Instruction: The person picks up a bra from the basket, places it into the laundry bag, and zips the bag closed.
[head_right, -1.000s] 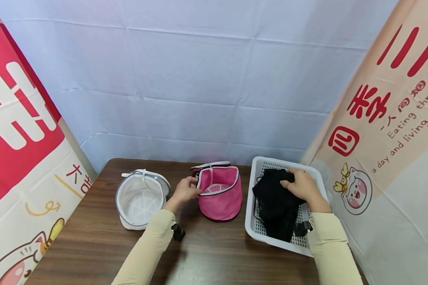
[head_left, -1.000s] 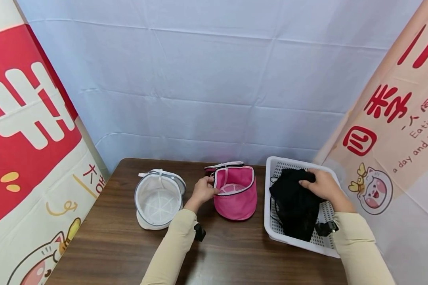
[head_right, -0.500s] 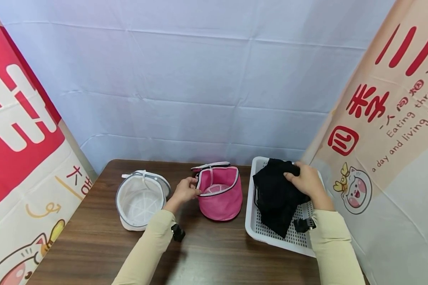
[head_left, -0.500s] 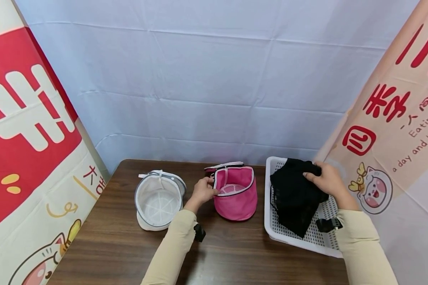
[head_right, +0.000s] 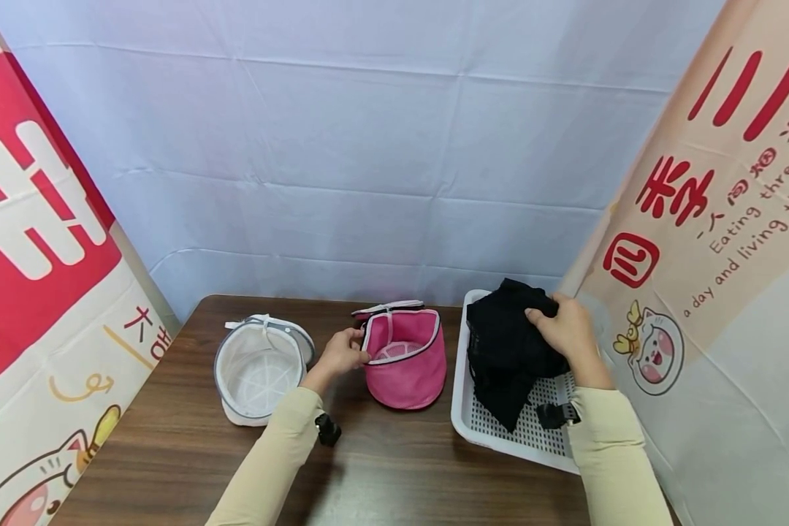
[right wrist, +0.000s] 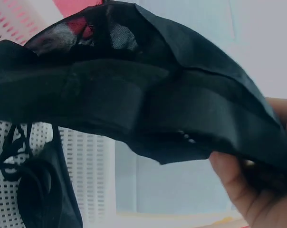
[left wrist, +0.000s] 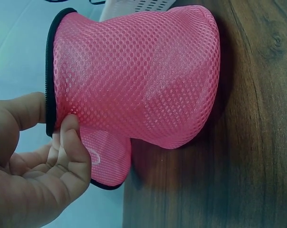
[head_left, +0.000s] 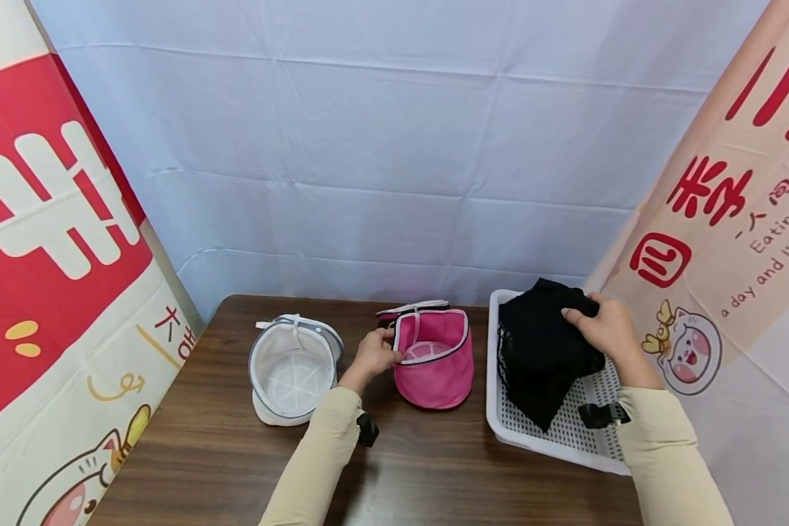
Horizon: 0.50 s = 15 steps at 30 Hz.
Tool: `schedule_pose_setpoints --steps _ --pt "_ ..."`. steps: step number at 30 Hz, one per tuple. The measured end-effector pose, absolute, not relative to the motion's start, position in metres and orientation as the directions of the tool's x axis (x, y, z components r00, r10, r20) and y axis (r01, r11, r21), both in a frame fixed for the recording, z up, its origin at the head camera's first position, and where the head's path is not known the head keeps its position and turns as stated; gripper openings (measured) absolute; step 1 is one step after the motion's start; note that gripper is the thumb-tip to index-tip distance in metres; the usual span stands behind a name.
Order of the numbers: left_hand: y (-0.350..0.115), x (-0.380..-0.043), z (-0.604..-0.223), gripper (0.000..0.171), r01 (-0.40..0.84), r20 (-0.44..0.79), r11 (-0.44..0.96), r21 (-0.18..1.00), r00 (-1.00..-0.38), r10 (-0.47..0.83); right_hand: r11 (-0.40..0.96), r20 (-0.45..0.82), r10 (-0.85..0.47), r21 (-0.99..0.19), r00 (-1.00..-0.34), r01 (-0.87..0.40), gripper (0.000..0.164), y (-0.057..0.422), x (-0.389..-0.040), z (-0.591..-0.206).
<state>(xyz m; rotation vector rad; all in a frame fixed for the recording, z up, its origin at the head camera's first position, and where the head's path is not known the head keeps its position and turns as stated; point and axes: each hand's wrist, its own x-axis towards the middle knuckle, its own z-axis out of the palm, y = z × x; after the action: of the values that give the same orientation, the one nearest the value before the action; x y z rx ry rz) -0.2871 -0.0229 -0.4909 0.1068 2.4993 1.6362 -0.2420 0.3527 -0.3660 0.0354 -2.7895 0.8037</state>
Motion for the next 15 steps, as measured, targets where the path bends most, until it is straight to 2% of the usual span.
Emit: schedule_pose_setpoints --steps 10,12,15 --pt "-0.0225 -0.2866 -0.4914 0.047 -0.031 -0.079 0.333 0.943 -0.988 0.133 0.797 0.169 0.097 -0.603 -0.981 -0.025 0.061 0.3522 -0.2391 -0.3594" --pt "-0.0229 -0.2866 -0.4918 0.048 -0.04 -0.087 0.311 0.949 -0.987 0.137 0.775 0.138 0.109 -0.632 -0.984 -0.003 0.065 0.3525 -0.239 -0.3585" --pt "-0.0237 -0.287 -0.4926 0.049 -0.072 -0.113 0.246 0.966 -0.981 0.158 0.718 0.094 0.135 -0.695 -0.986 0.032 0.06 0.352 -0.238 -0.3573"
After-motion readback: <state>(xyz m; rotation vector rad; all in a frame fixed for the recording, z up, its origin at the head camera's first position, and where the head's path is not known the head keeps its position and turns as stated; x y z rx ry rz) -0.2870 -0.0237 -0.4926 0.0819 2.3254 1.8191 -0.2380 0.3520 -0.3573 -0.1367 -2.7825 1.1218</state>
